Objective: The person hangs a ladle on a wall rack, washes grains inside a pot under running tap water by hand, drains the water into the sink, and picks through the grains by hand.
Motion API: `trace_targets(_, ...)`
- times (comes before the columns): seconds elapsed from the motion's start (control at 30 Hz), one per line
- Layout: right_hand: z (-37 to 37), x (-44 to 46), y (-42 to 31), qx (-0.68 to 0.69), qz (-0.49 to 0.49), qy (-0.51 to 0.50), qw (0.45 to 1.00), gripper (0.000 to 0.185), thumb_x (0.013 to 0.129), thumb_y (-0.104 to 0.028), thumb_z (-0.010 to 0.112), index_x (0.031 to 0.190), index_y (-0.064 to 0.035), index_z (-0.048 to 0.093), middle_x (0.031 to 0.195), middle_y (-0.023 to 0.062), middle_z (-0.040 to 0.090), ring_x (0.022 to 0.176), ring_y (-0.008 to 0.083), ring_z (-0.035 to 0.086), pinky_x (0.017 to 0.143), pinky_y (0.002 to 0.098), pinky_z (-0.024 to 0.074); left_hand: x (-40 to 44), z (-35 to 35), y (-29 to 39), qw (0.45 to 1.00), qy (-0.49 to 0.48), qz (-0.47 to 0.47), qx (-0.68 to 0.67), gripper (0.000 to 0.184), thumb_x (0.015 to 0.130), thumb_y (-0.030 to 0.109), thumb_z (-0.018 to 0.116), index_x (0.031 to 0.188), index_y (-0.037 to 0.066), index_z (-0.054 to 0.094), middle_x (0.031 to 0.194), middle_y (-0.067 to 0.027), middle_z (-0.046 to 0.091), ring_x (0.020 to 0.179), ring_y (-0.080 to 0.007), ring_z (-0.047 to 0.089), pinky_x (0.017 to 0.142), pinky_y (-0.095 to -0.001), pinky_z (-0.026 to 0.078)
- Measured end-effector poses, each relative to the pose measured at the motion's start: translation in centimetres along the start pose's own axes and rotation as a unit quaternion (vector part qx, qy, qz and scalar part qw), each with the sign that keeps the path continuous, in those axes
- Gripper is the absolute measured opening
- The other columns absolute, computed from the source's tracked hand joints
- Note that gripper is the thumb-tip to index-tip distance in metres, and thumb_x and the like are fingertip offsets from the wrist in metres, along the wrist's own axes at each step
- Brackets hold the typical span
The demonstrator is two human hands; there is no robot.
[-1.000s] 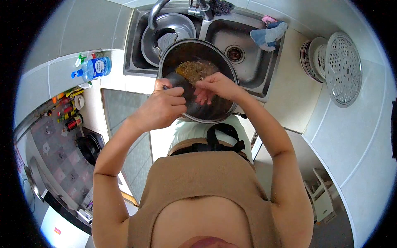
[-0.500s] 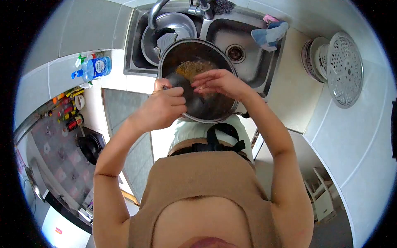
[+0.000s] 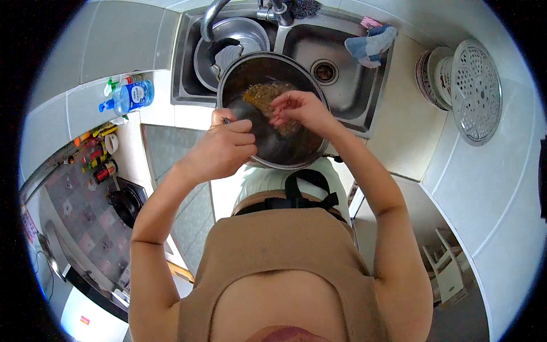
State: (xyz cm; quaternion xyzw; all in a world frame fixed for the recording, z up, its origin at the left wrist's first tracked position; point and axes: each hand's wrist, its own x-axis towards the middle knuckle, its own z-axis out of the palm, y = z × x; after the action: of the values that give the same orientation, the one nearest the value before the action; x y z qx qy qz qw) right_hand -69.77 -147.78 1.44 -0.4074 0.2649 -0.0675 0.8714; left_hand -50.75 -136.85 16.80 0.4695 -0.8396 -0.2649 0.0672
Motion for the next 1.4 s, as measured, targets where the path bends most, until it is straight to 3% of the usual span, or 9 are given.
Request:
trace_targets(0.3,1.7,0.1,0.4,-0.265,-0.164,0.083,0.947,0.019,0.083,-0.005,0.065,0.102,-0.0003,0.066,0.087,0.0090,0.065,0.079,0.0210,0.070,0.068,0.0352,0.0544,-0.2,0.1,-0.1,1.000,0.013,0.005,-0.001,0.014,0.068,0.010,0.071,0.066,0.012,0.057,0.070,0.0017,0.051,0.084,-0.0160,0.053,0.090,-0.0432,0.028)
trace_targets(0.4,-0.3,1.5,3.7,-0.596,-0.124,-0.013,0.793,0.023,0.082,-0.012,0.067,0.102,-0.0006,0.067,0.087,0.0162,0.067,0.077,0.0270,0.069,0.069,0.0388,0.0523,-0.2,0.2,-0.1,1.000,0.014,0.006,0.003,0.014,0.068,0.011,0.071,0.066,0.012,0.057,0.070,0.0019,0.051,0.084,-0.0160,0.053,0.090,-0.0432,0.028)
trace_targets(0.5,-0.3,0.8,2.3,-0.615,0.036,-0.048,0.786,0.024,0.081,-0.016,0.067,0.099,0.0002,0.067,0.088,0.0209,0.067,0.082,0.0317,0.067,0.073,0.0391,0.0512,-0.1,-0.1,0.0,1.000,0.006,0.002,-0.010,0.014,0.068,0.011,0.071,0.066,0.012,0.057,0.070,0.0023,0.051,0.084,-0.0159,0.052,0.090,-0.0435,0.028)
trace_targets(0.6,-1.3,0.1,1.6,-0.422,-0.010,0.014,0.906,0.023,0.081,-0.018,0.068,0.096,-0.0004,0.068,0.089,0.0190,0.068,0.084,0.0310,0.067,0.075,0.0392,0.0507,-0.2,0.2,-0.1,1.000,0.005,0.003,0.009,0.014,0.068,0.011,0.071,0.067,0.012,0.058,0.070,0.0023,0.051,0.085,-0.0159,0.052,0.090,-0.0436,0.028)
trace_targets(0.8,-3.3,-0.5,1.3,-0.388,-0.018,0.129,0.912,0.022,0.088,-0.023,0.064,0.086,-0.0016,0.065,0.072,0.0081,0.063,0.065,0.0200,0.060,0.064,0.0332,0.0475,-0.2,0.3,-0.4,1.000,0.004,-0.006,0.012,0.013,0.067,0.011,0.072,0.069,0.013,0.060,0.071,0.0028,0.052,0.085,-0.0157,0.053,0.090,-0.0430,0.028)
trace_targets(1.0,-9.1,-0.8,0.8,-0.044,-0.018,0.298,0.953,0.027,0.092,-0.023,0.062,0.074,-0.0031,0.058,0.061,0.0003,0.052,0.056,0.0125,0.048,0.052,0.0268,0.0356,-0.2,0.7,-1.1,0.999,0.022,-0.013,-0.023,0.016,0.064,0.005,0.072,0.072,0.013,0.060,0.071,0.0022,0.050,0.083,-0.0161,0.052,0.087,-0.0421,0.027)
trace_targets(1.13,-14.7,2.2,6.3,-0.163,-0.032,0.281,0.945,0.042,0.090,-0.031,0.063,0.122,-0.0040,0.058,0.101,0.0096,0.064,0.092,0.0197,0.061,0.081,0.0296,0.0480,0.4,0.4,-1.7,0.999,0.042,0.000,-0.026,0.019,0.061,0.005,0.073,0.075,0.013,0.061,0.069,0.0013,0.049,0.077,-0.0176,0.050,0.082,-0.0401,0.028)
trace_targets(1.23,-13.4,3.2,5.8,0.234,-0.005,0.199,0.952,0.063,0.090,-0.032,0.064,0.142,-0.0056,0.040,0.130,0.0120,0.052,0.118,0.0221,0.051,0.103,0.0347,0.0410,1.0,-0.4,-1.6,0.999,0.031,0.012,-0.020,0.022,0.059,0.009,0.075,0.076,0.013,0.061,0.067,0.0008,0.049,0.073,-0.0197,0.048,0.077,-0.0382,0.029)
trace_targets(1.4,-14.5,6.6,7.0,0.329,-0.012,0.116,0.937,0.059,0.093,-0.031,0.060,0.143,-0.0058,0.038,0.144,0.0100,0.042,0.129,0.0240,0.044,0.108,0.0401,0.0369,2.2,-2.8,-1.2,1.000,-0.001,0.024,-0.014,0.023,0.058,0.010,0.075,0.075,0.012,0.060,0.066,0.0007,0.048,0.071,-0.0205,0.048,0.075,-0.0394,0.030)
